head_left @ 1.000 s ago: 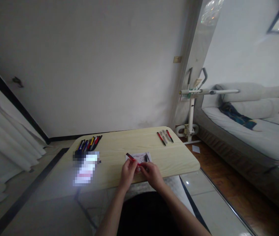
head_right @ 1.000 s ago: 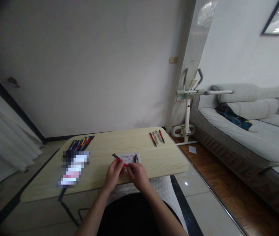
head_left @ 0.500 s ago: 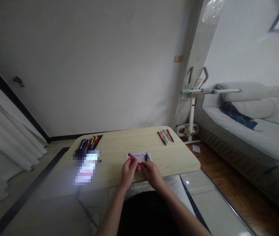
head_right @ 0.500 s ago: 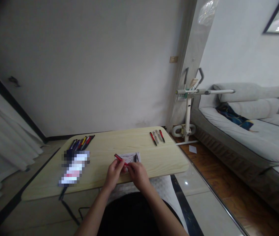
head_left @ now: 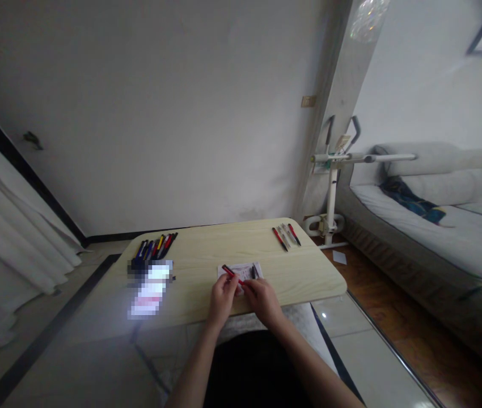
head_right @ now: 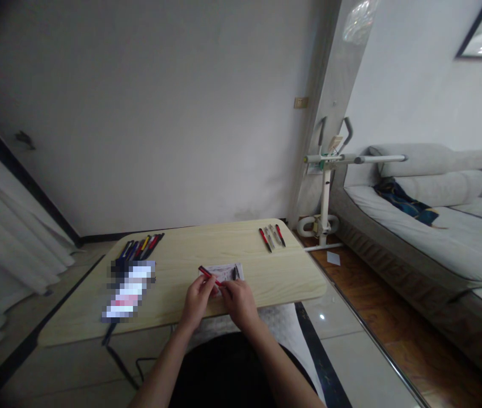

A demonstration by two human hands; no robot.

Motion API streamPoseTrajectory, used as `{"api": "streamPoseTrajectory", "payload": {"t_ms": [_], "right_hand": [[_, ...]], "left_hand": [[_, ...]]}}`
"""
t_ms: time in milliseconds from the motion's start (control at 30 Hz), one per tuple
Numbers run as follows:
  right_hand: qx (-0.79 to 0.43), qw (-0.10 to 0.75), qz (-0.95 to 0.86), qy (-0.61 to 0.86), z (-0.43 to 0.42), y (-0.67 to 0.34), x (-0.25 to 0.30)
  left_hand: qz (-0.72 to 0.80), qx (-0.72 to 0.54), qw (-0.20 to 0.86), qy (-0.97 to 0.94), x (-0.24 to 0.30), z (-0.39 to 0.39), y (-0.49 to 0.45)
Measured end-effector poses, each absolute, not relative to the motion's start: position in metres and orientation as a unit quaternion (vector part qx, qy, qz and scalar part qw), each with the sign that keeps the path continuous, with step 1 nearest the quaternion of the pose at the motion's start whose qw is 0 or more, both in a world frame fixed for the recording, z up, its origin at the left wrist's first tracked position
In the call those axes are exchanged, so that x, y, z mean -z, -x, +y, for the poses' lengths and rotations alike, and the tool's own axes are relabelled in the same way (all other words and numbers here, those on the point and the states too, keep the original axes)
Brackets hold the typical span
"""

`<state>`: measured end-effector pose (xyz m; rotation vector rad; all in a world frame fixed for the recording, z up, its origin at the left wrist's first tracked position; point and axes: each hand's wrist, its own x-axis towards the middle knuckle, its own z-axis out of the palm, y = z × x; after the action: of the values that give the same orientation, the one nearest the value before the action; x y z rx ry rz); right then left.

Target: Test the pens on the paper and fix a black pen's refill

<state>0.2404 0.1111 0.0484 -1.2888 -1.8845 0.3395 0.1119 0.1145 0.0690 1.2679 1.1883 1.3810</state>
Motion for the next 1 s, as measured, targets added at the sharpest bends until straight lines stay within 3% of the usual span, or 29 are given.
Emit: {"api": "streamPoseTrajectory", "payload": {"t_ms": [633,1000], "right_hand": [[-0.091,0.365,-0.765,0.523,0.1102,-0.2386,-0.0496],[-0.092,0.361,-0.764,0.526,0.1106,-0.2382,-0.0478]], "left_hand": [[0.488,-0.531,0.437,-0.538,-0.0640,0.1159,-0.1110],[0.517,-0.494,0.362,-0.598,-0.0622,0.1226,-0.1090]]}}
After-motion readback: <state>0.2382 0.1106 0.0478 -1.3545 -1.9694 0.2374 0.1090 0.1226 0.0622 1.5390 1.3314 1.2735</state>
